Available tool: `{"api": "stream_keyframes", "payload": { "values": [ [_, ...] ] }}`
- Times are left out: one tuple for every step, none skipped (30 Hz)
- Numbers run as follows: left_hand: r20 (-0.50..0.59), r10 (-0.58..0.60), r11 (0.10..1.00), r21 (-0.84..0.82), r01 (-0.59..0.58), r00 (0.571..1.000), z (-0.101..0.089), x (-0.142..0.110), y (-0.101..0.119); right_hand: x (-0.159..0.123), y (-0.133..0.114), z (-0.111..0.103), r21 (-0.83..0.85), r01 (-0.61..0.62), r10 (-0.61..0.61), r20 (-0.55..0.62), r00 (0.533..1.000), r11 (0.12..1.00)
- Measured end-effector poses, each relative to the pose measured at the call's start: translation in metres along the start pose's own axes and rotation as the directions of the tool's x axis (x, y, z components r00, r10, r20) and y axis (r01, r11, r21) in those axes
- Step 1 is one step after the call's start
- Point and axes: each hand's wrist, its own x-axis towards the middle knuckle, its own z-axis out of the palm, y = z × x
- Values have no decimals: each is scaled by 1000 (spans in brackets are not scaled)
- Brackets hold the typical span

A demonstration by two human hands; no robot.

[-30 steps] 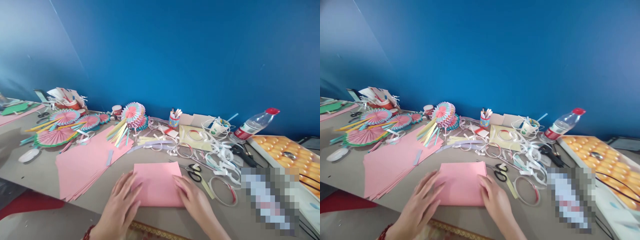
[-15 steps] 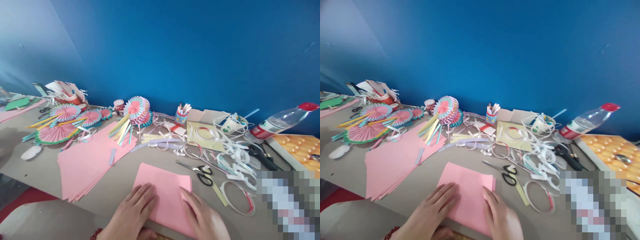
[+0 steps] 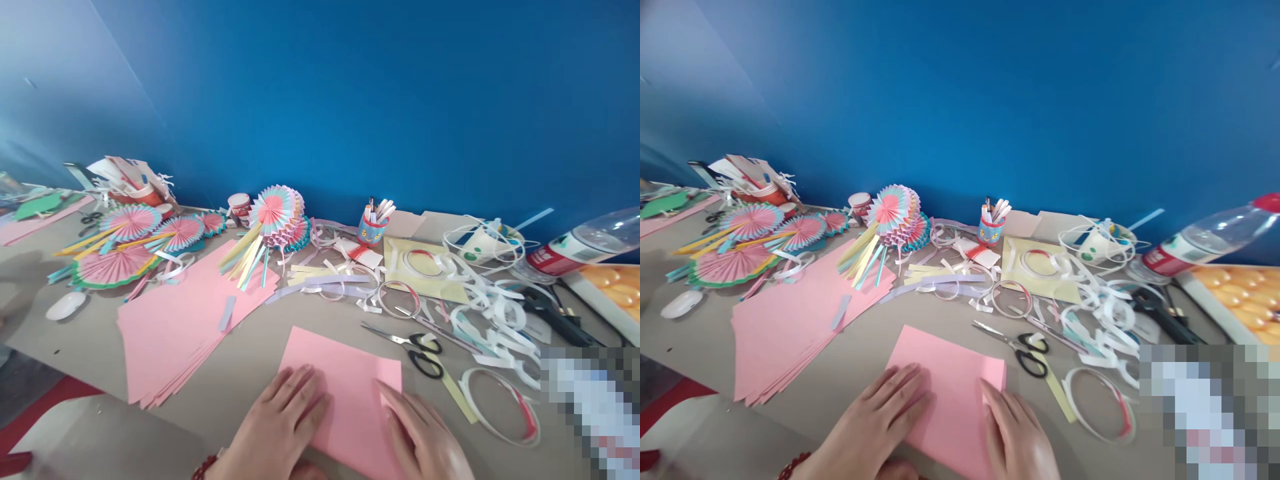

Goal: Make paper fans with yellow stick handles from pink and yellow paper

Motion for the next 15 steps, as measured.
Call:
{"api": "stream_keyframes", "payload": {
  "values": [
    [4,-2,1000,-7,2,1000,-1,0,0,0,0,1,5,1,-1,-4,1000,1000],
    [6,-3,1000,-12,3,1000,-1,0,0,-1,1,1,8,-1,1,-6,1000,1000],
    [5,-2,1000,-14,2,1000,-1,-1,0,-1,1,2,11,-5,5,-7,1000,1000],
    [2,-2,1000,-12,2,1000,-1,-1,0,-1,1,2,13,-7,7,-7,1000,1000],
    [-3,1,1000,-7,-1,1000,0,-1,-1,-1,1,2,15,-9,9,-6,1000,1000],
    [-8,4,1000,0,-4,1000,0,-1,-1,-1,1,1,16,-10,10,-3,1000,1000],
    [-13,6,1000,6,-6,1000,1,-1,-1,-1,1,1,17,-11,12,-1,1000,1000],
    [-14,7,1000,11,-7,1000,1,-1,-1,-1,1,0,19,-12,12,2,1000,1000],
    [-16,9,1000,15,-9,1000,1,-1,-1,-1,2,0,24,-13,13,5,1000,1000],
    [-17,10,1000,21,-9,1000,1,-1,0,-1,2,-1,29,-14,13,4,1000,999],
    [-19,10,1000,27,-10,1000,1,0,0,-1,2,-1,35,-13,13,3,1000,999],
    [-21,9,1000,30,-8,1000,1,0,0,-1,2,-1,40,-13,13,3,1000,999],
    [-25,8,1000,29,-8,1000,1,0,0,-1,3,0,45,-15,14,6,1000,999],
    [-29,7,1000,26,-6,1000,1,0,0,-1,3,0,48,-19,18,8,1000,999],
    [-34,7,1000,23,-6,999,1,0,-1,0,2,0,49,-24,24,12,1000,998]
  ]
}}
